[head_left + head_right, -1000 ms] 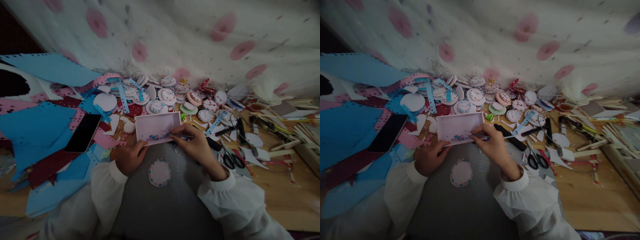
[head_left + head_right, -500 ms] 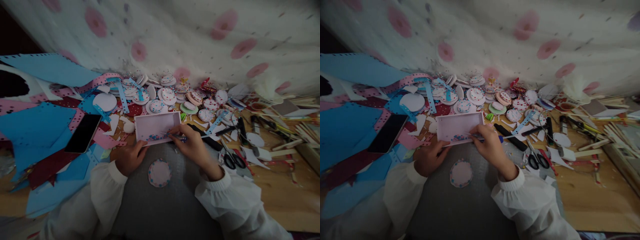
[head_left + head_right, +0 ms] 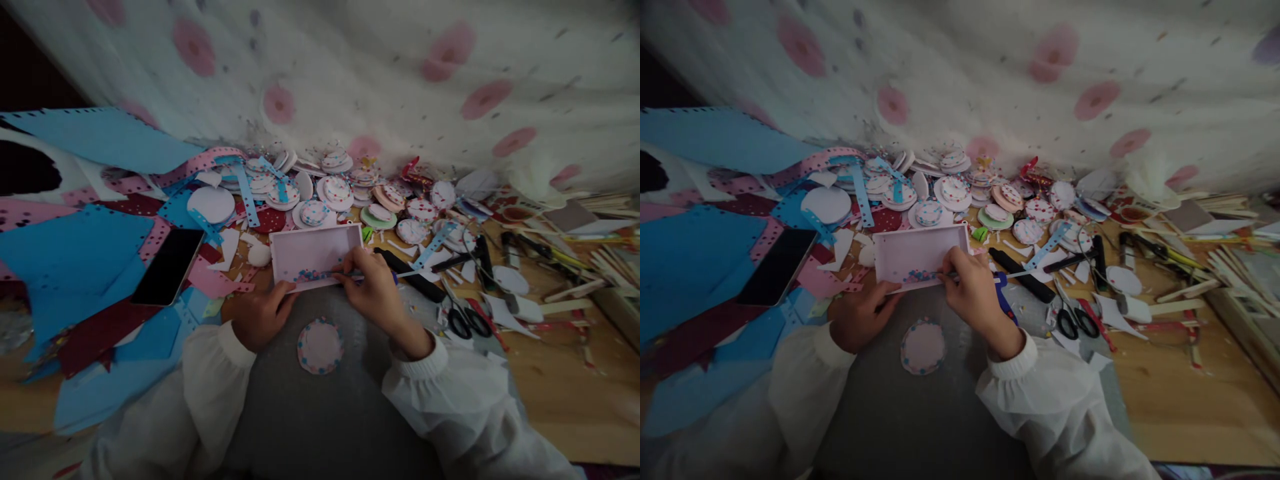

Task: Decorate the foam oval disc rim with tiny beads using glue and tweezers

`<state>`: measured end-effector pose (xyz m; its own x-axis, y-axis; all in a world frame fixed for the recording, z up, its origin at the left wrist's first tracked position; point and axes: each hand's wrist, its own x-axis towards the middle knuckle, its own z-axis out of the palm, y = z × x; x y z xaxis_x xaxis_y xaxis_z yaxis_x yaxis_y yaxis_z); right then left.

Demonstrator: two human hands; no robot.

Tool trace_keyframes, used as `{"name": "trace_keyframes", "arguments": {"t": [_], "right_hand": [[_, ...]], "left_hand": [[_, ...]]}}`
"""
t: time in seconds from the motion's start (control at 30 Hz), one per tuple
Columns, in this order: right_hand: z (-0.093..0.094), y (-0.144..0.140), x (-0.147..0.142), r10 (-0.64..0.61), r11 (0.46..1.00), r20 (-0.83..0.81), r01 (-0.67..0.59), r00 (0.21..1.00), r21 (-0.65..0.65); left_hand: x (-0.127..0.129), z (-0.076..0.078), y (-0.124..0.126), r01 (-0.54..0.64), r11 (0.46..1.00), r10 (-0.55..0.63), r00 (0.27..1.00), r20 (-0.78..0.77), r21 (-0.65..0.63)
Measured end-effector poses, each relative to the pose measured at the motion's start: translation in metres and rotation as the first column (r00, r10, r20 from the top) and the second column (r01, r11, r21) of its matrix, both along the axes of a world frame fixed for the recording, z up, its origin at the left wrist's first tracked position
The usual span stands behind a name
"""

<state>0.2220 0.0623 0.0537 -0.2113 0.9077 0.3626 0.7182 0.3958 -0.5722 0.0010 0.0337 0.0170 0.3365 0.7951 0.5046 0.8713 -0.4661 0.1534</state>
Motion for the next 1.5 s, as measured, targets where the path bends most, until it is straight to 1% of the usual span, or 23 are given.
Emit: {"name": "trace_keyframes", "arguments": {"t": [0.13, 0.27, 0.4, 0.5, 0.6, 0.7, 0.77, 0.9, 1.0, 1.1, 1.2, 1.27, 1.37, 1.43, 1.5], "right_hand": [[-0.003, 0.003, -0.004, 0.018, 1.000, 0.047, -0.017, 0.999, -0.010], [-0.002, 0.005, -0.006, 0.008, 1.000, 0.041, -0.007, 0.999, -0.019], [0.005, 0.001, -0.004, -0.033, 0.999, -0.038, 0.033, 0.999, 0.008], [0.012, -0.006, -0.001, -0.067, 0.995, -0.118, 0.075, 0.991, 0.063], [0.015, -0.011, 0.000, -0.096, 0.989, -0.132, 0.109, 0.987, 0.097], [0.012, -0.010, -0.001, -0.083, 0.995, -0.090, 0.089, 0.992, 0.055], [0.008, -0.005, -0.003, -0.065, 0.998, -0.056, 0.066, 0.996, 0.015], [0.000, 0.007, -0.010, -0.028, 0.999, 0.023, 0.029, 0.999, -0.036], [-0.001, 0.009, -0.012, -0.020, 0.999, 0.019, 0.021, 1.000, -0.046], [0.003, 0.004, -0.010, -0.064, 0.998, -0.032, 0.065, 0.997, 0.020], [0.011, -0.003, -0.005, -0.128, 0.988, -0.158, 0.140, 0.979, 0.067], [0.015, -0.010, 0.000, -0.160, 0.981, -0.273, 0.184, 0.949, 0.066], [0.020, -0.021, 0.006, -0.171, 0.974, -0.437, 0.219, 0.883, 0.062], [0.019, -0.031, 0.008, -0.170, 0.963, -0.504, 0.251, 0.847, 0.097], [0.015, -0.040, 0.009, -0.178, 0.945, -0.537, 0.295, 0.825, 0.140]], "left_hand": [[-0.002, -0.003, -0.001, -0.039, 0.999, 0.038, 0.999, -0.033, -0.029], [-0.002, -0.004, 0.000, -0.043, 0.998, 0.041, 0.998, -0.042, -0.053], [-0.001, -0.002, 0.000, -0.031, 0.998, 0.031, 0.999, -0.015, -0.057], [0.001, -0.001, -0.001, -0.023, 0.998, 0.023, 1.000, 0.001, -0.051], [0.001, 0.000, 0.000, -0.012, 1.000, 0.012, 1.000, 0.006, -0.022], [0.000, 0.001, 0.000, 0.010, 1.000, -0.010, 1.000, 0.006, -0.010], [0.000, 0.001, 0.001, 0.029, 0.999, -0.029, 1.000, 0.005, -0.024], [0.001, 0.002, 0.000, 0.002, 0.999, -0.003, 1.000, -0.007, -0.039], [0.001, 0.002, 0.000, -0.009, 1.000, 0.009, 1.000, -0.013, -0.013], [0.001, 0.003, 0.000, 0.010, 1.000, -0.010, 1.000, -0.002, 0.005], [0.001, 0.002, 0.000, 0.015, 1.000, -0.015, 1.000, 0.002, 0.013], [0.001, 0.002, 0.000, 0.005, 1.000, -0.005, 1.000, 0.001, 0.019], [0.002, 0.002, 0.000, -0.005, 1.000, 0.005, 1.000, 0.004, 0.007], [0.002, 0.003, 0.000, 0.001, 1.000, -0.001, 1.000, 0.001, -0.002], [0.001, 0.003, 0.000, 0.007, 1.000, -0.007, 1.000, -0.006, -0.019]]}}
